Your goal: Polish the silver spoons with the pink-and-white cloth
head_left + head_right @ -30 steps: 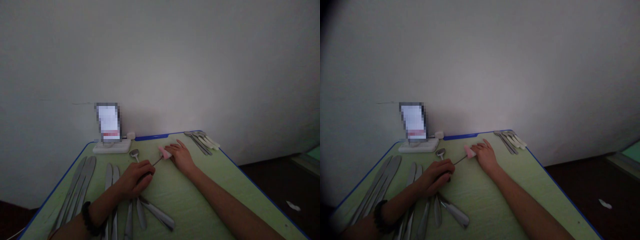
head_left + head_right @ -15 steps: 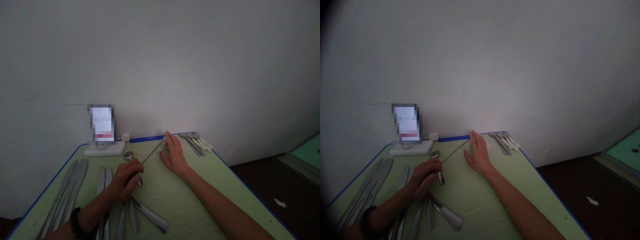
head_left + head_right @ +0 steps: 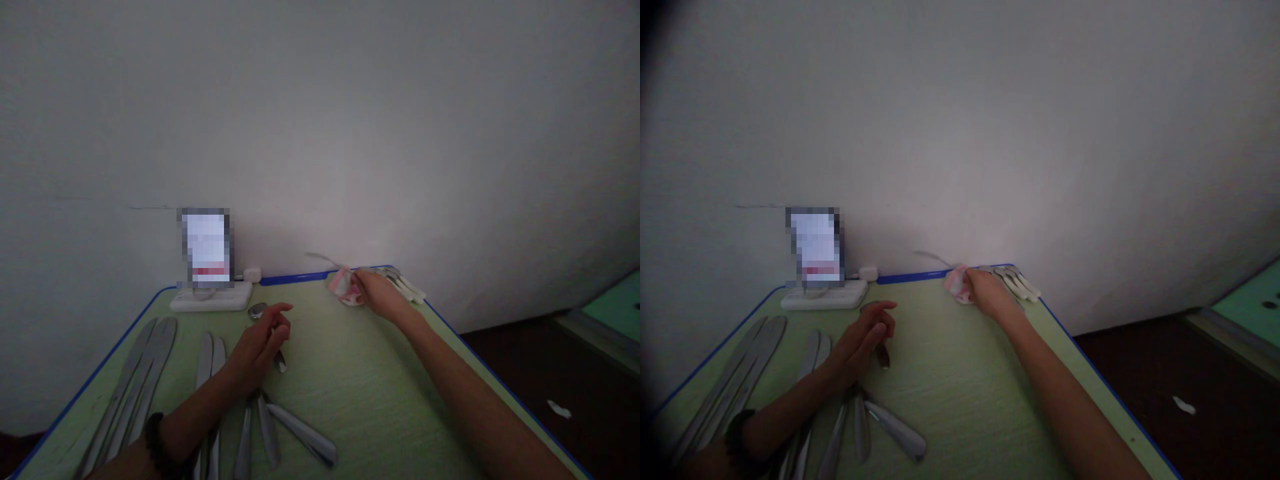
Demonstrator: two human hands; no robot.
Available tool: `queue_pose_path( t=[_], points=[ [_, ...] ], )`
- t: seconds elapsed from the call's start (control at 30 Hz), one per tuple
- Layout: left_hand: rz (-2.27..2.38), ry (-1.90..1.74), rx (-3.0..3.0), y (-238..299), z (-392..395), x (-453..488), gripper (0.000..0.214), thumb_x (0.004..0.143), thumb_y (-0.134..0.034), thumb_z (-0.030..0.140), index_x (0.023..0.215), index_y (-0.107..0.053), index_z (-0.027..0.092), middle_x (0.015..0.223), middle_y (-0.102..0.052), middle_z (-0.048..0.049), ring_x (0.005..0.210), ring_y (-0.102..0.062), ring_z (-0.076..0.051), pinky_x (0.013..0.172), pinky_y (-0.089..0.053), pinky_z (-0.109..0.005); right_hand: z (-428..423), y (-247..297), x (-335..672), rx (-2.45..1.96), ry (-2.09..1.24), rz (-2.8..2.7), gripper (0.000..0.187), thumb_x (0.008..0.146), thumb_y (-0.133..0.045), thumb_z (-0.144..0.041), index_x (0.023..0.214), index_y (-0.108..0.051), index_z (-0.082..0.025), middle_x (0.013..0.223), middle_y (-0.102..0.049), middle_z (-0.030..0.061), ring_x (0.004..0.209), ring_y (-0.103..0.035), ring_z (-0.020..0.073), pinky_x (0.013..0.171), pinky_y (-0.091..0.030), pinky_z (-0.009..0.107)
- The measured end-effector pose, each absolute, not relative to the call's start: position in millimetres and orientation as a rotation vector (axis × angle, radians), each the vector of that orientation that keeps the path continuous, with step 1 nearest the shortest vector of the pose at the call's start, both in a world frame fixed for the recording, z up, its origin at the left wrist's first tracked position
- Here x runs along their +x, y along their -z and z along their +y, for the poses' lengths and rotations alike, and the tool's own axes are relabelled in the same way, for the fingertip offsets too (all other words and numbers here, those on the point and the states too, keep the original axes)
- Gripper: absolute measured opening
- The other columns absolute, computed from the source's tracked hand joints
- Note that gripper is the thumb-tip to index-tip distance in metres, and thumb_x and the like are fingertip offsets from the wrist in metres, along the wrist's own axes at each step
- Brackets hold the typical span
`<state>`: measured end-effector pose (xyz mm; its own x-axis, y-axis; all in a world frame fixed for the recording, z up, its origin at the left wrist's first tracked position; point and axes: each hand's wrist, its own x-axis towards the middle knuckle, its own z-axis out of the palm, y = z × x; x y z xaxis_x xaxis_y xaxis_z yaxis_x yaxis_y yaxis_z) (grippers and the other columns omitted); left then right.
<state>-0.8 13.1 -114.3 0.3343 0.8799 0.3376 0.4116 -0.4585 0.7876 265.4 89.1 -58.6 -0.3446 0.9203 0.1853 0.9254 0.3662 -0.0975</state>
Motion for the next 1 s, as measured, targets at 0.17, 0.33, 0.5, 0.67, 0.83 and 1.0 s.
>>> queue_pose_path(
  t=[0.17, 0.33, 0.5, 0.67, 0.83, 1.0],
  points=[
    [1.188, -0.816, 2.180, 109, 13, 3, 0.031, 0.093, -0.031, 0.038, 0.095, -0.055, 0.019, 0.069, -0.058, 0.0012, 0.059, -0.058, -0.012, 0.061, -0.044, -0.024, 95, 40, 303, -2.140, -0.006, -2.210, 0.035, 0.094, -0.029, -0.032, 0.101, -0.057, -0.013, 0.097, -0.068, 0.0154, 0.088, -0.063, 0.0220, 0.066, -0.037, 0.026],
    [1.182, -0.767, 2.291, 106, 9, 4, 0.031, 0.093, -0.031, 0.036, 0.089, -0.057, 0.019, 0.066, -0.062, 0.0004, 0.063, -0.060, -0.013, 0.060, -0.044, -0.022, 94, 36, 317, -2.329, 0.053, -2.091, 0.036, 0.094, -0.026, -0.031, 0.112, -0.052, -0.014, 0.101, -0.066, 0.0178, 0.091, -0.063, 0.0255, 0.066, -0.038, 0.028],
    [1.200, -0.751, 2.316, 106, 10, 4, 0.032, 0.093, -0.032, 0.035, 0.087, -0.058, 0.018, 0.064, -0.063, 0.0005, 0.060, -0.060, -0.013, 0.060, -0.044, -0.022, 98, 35, 329, -2.400, -0.012, -2.126, 0.034, 0.091, -0.033, -0.029, 0.108, -0.058, -0.015, 0.106, -0.065, 0.0173, 0.096, -0.062, 0.0264, 0.071, -0.041, 0.030],
    [1.196, -0.741, 2.320, 103, 10, 5, 0.033, 0.093, -0.032, 0.035, 0.086, -0.058, 0.018, 0.067, -0.063, 0.0001, 0.060, -0.060, -0.012, 0.060, -0.044, -0.022, 101, 44, 332, -2.407, -0.016, -2.130, 0.034, 0.089, -0.035, -0.028, 0.106, -0.061, -0.015, 0.108, -0.065, 0.0170, 0.098, -0.062, 0.0248, 0.076, -0.043, 0.030],
    [1.185, -0.723, 2.327, 99, 7, 5, 0.032, 0.093, -0.031, 0.034, 0.086, -0.058, 0.018, 0.066, -0.063, 0.0006, 0.059, -0.059, -0.012, 0.060, -0.044, -0.022, 104, 60, 326, -2.441, -0.006, -2.089, 0.034, 0.088, -0.035, -0.025, 0.108, -0.061, -0.013, 0.109, -0.063, 0.0190, 0.098, -0.062, 0.0265, 0.075, -0.045, 0.033],
    [1.165, -0.731, 2.320, 100, 8, 4, 0.033, 0.093, -0.030, 0.034, 0.087, -0.058, 0.019, 0.063, -0.062, 0.0009, 0.061, -0.060, -0.013, 0.060, -0.045, -0.022, 101, 61, 320, -2.481, 0.003, -2.053, 0.032, 0.085, -0.038, -0.023, 0.104, -0.063, -0.015, 0.109, -0.063, 0.0183, 0.098, -0.062, 0.0297, 0.074, -0.047, 0.036]
  ],
)
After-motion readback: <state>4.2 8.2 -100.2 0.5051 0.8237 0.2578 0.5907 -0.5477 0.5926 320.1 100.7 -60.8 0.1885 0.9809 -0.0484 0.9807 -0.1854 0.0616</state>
